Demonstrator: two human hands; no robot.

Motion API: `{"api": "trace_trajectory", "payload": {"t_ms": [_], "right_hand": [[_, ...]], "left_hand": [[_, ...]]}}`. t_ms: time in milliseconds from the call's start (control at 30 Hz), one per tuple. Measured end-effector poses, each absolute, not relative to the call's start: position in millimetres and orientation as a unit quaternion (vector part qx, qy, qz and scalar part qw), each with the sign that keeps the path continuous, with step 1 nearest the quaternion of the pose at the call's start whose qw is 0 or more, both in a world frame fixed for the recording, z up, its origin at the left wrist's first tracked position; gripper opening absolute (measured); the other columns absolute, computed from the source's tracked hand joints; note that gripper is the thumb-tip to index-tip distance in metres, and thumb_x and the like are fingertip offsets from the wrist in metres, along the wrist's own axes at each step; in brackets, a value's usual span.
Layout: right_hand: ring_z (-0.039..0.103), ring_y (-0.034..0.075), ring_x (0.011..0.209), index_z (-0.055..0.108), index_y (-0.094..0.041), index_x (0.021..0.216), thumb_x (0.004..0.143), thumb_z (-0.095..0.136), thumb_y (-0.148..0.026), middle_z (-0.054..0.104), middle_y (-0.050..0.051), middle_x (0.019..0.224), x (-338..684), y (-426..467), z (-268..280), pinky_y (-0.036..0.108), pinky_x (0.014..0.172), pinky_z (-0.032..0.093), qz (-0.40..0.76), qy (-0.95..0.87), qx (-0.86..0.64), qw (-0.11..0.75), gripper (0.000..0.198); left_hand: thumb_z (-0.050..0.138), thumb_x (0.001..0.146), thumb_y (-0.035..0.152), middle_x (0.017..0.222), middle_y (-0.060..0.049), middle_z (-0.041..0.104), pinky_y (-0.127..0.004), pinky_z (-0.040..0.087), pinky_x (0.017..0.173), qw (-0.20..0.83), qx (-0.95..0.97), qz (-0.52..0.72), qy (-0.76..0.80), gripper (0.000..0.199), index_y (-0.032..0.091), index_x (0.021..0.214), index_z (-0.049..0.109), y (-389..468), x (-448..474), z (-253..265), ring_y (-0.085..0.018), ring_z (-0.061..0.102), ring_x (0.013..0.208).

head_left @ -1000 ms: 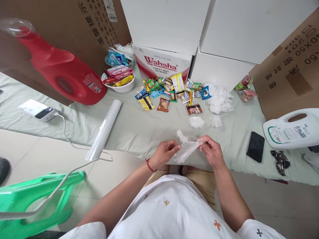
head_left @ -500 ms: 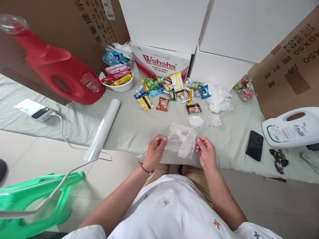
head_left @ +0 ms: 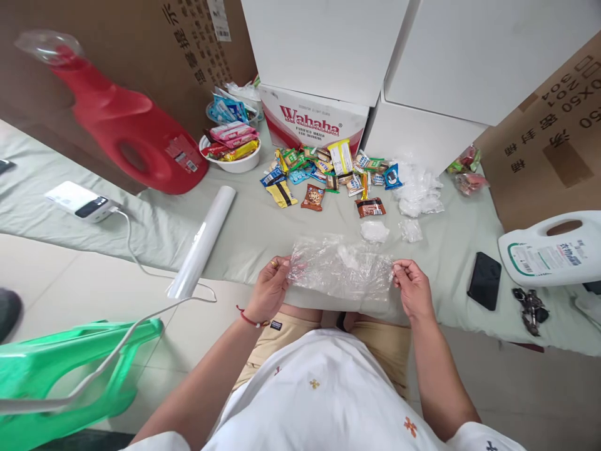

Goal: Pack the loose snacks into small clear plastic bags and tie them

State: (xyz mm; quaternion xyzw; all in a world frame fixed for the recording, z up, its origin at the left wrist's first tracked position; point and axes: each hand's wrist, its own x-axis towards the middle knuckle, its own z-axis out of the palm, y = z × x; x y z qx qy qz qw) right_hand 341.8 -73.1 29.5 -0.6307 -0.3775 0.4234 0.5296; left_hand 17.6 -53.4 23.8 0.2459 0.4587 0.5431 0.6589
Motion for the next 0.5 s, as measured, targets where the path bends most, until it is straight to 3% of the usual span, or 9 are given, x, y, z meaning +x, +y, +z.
{"api": "trace_trajectory", "payload": {"t_ms": [167,300,400,500], "right_hand": [[0.058,0.018,0.072,0.07,-0.02,0.09,0.09,0.062,-0.05,0.065,0.004,0.085,364,-77,36,0.033,0.068,0.048,0.296,-0.539,-0.705,0.353,0.031],[0.063,0.023,0.102,0.071,-0.023,0.108,0.098,0.054,-0.05,0.068,0.01,0.11,345,-53,72,0.039,0.093,0.051,0.216,-0.642,-0.634,0.373,0.034],[0.057,0.023,0.126,0.062,-0.028,0.134,0.099,0.054,-0.056,0.064,0.009,0.131,322,-23,92,0.04,0.109,0.043,0.361,-0.692,-0.51,0.36,0.046],[0.053,0.024,0.134,0.047,-0.027,0.151,0.091,0.062,-0.065,0.061,0.011,0.14,301,2,96,0.039,0.108,0.043,0.554,-0.683,-0.383,0.282,0.072]], "left_hand": [[0.079,0.081,0.053,0.121,-0.006,0.07,-0.028,0.058,0.08,0.629,0.327,0.517,0.479,0.039,0.019,0.084,0.059,-59,11,24,-0.014,0.07,0.086],[0.073,0.088,0.049,0.13,-0.011,0.066,-0.039,0.061,0.091,0.64,0.418,0.489,0.42,0.034,0.018,0.083,0.06,-63,15,46,-0.021,0.071,0.103],[0.065,0.096,0.043,0.125,-0.013,0.068,-0.038,0.062,0.088,0.634,0.513,0.453,0.36,0.028,0.018,0.082,0.062,-66,15,71,-0.024,0.069,0.111],[0.058,0.1,0.036,0.123,-0.013,0.07,-0.037,0.062,0.085,0.629,0.582,0.41,0.311,0.026,0.019,0.082,0.062,-70,13,94,-0.023,0.07,0.106]]}}
